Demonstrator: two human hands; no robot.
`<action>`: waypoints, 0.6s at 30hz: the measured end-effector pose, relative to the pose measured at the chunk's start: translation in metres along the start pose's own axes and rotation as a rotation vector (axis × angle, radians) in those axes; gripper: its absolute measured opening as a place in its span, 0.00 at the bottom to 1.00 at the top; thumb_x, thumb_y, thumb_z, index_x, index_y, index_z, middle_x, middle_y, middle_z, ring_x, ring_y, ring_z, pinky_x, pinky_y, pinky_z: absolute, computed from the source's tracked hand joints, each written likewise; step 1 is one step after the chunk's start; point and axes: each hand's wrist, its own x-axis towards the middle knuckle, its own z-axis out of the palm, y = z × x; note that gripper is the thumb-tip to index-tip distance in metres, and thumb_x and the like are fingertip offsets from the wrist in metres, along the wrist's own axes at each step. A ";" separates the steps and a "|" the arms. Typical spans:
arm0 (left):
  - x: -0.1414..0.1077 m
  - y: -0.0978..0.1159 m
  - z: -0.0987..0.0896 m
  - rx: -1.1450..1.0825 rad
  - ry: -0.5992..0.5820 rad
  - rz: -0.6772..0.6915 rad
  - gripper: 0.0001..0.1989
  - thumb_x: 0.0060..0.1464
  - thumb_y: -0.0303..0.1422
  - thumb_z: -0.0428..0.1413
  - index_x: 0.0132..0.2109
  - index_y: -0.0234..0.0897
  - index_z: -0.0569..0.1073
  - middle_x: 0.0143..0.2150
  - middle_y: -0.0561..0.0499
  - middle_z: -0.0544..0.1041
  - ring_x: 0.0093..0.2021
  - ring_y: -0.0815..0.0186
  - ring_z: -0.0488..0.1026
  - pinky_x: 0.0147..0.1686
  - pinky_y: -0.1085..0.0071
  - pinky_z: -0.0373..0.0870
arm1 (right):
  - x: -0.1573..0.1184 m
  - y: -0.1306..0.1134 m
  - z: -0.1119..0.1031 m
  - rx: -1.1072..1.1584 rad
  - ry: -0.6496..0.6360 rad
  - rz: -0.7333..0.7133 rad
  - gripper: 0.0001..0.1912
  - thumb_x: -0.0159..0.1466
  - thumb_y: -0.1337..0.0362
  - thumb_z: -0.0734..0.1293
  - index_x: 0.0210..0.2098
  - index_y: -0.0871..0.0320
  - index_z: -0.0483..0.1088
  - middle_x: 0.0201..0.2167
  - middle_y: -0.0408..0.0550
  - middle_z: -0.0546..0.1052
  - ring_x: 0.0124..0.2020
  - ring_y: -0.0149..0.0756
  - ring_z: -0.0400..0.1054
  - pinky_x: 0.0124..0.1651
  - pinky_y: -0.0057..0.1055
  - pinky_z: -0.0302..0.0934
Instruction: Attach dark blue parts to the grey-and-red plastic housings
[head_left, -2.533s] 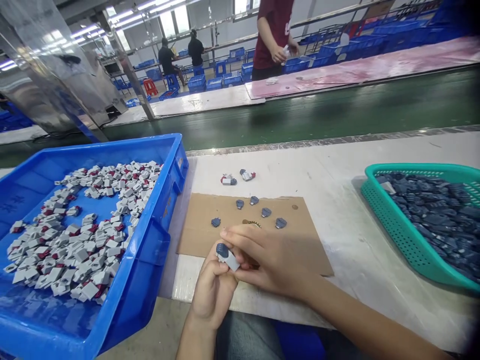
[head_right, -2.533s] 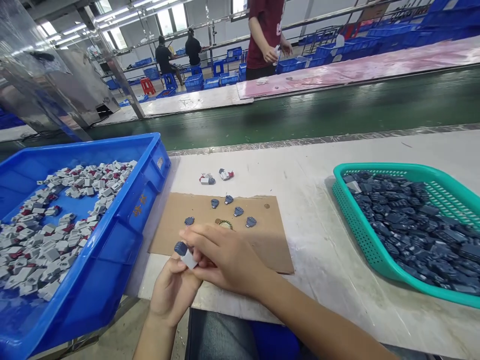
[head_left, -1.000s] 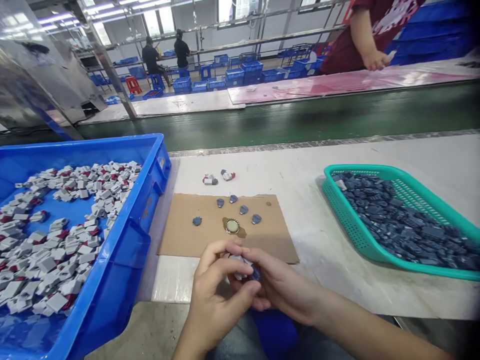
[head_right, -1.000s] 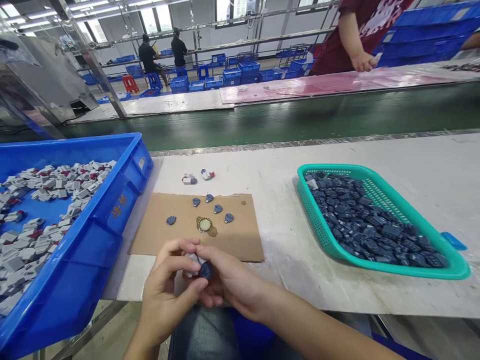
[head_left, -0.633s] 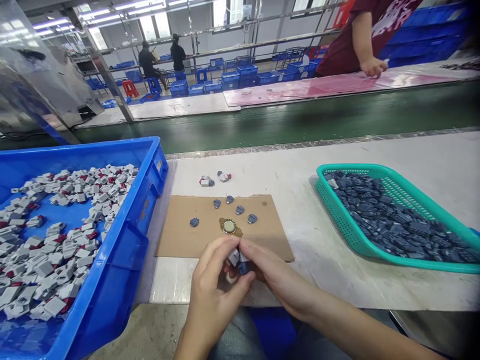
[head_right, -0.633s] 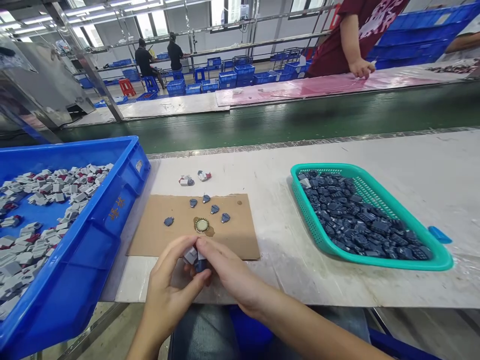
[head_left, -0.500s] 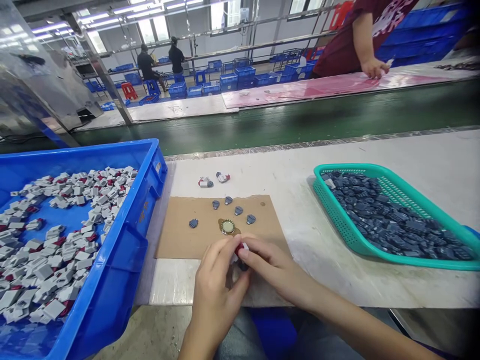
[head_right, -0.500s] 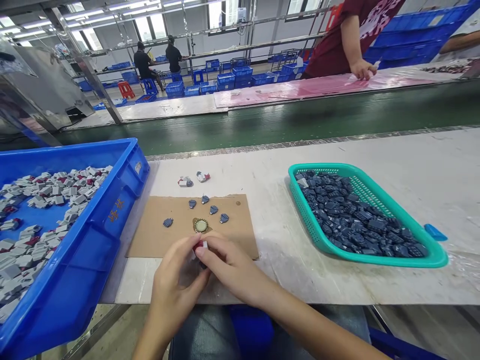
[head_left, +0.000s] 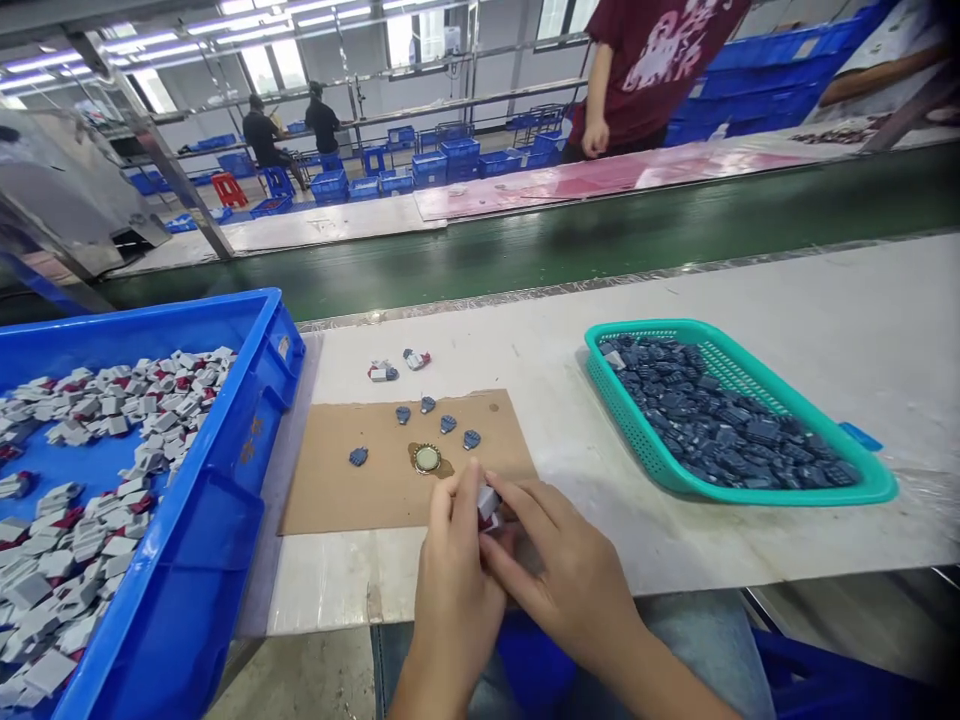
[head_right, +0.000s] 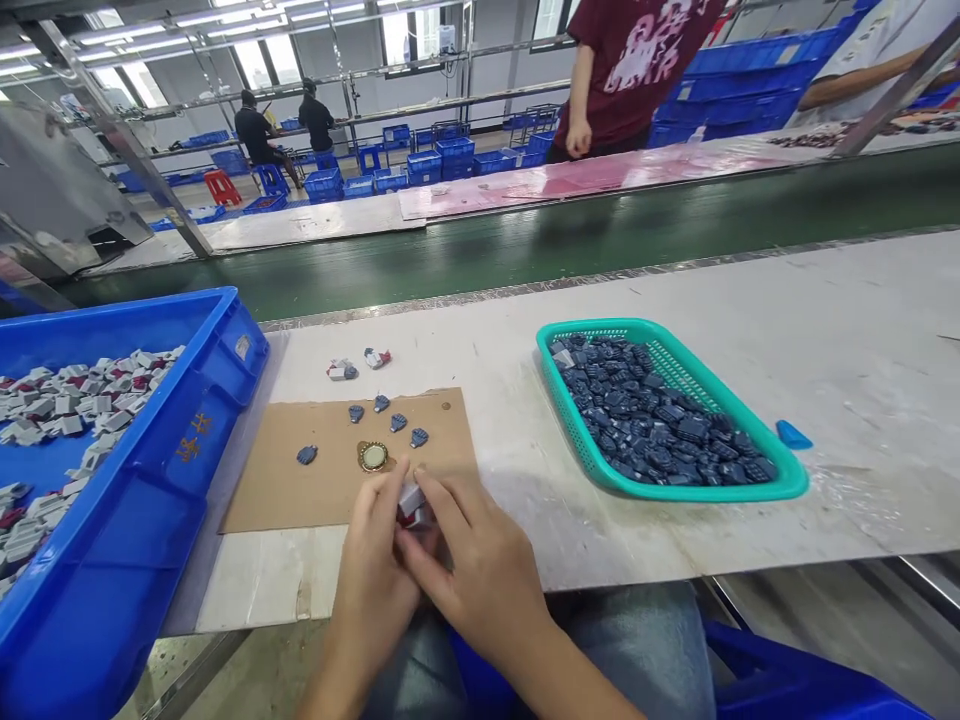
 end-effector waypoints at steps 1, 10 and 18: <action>-0.003 0.000 0.002 -0.009 -0.045 -0.007 0.31 0.53 0.22 0.47 0.62 0.46 0.48 0.51 0.44 0.62 0.46 0.64 0.70 0.41 0.68 0.70 | 0.001 0.001 -0.001 -0.035 0.006 -0.009 0.18 0.62 0.62 0.59 0.51 0.60 0.59 0.41 0.52 0.69 0.41 0.38 0.65 0.40 0.32 0.63; 0.002 -0.001 -0.005 0.037 -0.176 0.119 0.21 0.58 0.26 0.42 0.59 0.38 0.57 0.57 0.45 0.65 0.57 0.64 0.61 0.54 0.66 0.62 | 0.024 0.033 -0.005 -0.226 -0.186 -0.016 0.13 0.63 0.65 0.52 0.37 0.62 0.65 0.27 0.49 0.72 0.28 0.36 0.66 0.28 0.29 0.55; 0.067 0.021 -0.027 0.260 -0.017 0.288 0.12 0.58 0.30 0.44 0.44 0.36 0.69 0.45 0.45 0.73 0.46 0.61 0.67 0.45 0.63 0.65 | 0.038 0.038 0.002 -0.186 -0.313 -0.153 0.12 0.61 0.64 0.55 0.32 0.61 0.67 0.25 0.50 0.72 0.24 0.36 0.64 0.25 0.30 0.50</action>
